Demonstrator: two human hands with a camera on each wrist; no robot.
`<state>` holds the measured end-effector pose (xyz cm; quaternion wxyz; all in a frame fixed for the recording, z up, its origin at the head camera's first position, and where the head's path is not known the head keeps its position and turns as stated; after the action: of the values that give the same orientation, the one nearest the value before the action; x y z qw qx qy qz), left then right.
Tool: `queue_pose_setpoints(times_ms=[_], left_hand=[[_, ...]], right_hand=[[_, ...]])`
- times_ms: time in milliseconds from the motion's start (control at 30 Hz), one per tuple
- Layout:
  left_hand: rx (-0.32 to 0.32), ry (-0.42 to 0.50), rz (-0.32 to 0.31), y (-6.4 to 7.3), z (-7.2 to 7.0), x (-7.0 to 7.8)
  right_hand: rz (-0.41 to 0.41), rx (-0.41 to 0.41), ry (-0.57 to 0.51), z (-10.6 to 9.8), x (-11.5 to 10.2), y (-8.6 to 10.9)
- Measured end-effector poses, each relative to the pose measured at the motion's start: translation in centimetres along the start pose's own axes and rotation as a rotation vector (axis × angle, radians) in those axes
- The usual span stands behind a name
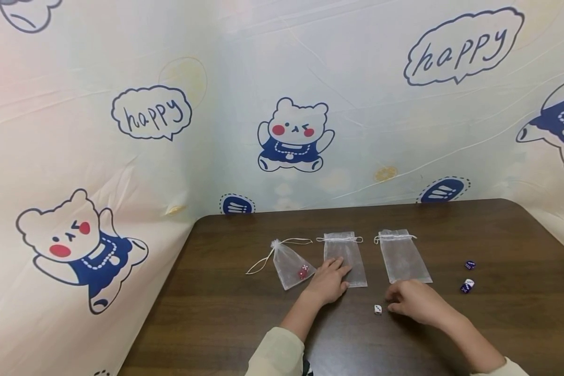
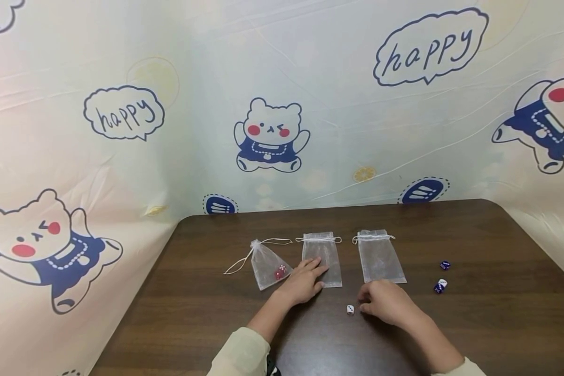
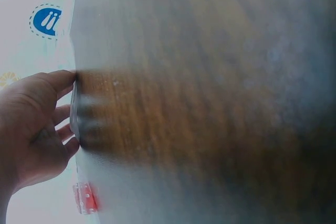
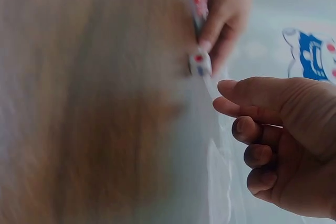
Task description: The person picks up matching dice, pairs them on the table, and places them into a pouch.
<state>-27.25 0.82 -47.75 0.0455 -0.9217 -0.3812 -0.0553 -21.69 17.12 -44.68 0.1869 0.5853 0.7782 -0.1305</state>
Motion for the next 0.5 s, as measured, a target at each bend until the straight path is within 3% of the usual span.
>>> queue_pose_setpoints(times_ms=[333, 500], left_hand=[[-0.012, 0.017, -0.008, 0.1, 0.1, 0.0], [-0.011, 0.018, -0.008, 0.1, 0.1, 0.0]], right_hand=[[0.203, 0.08, -0.042, -3.6, 5.0, 1.0], [0.283, 0.25, -0.034, -6.1, 8.0, 1.7]])
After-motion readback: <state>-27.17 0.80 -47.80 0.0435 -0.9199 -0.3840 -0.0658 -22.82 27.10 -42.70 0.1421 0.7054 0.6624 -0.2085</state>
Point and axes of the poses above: each hand's wrist, its own y-axis away from the middle knuckle, its own z-axis out of the palm, x = y × z, the point moved 6 cm from there along -y, towards the middle knuckle, and after that the axes turned 13 degrees about z, right-handed, at the moved point
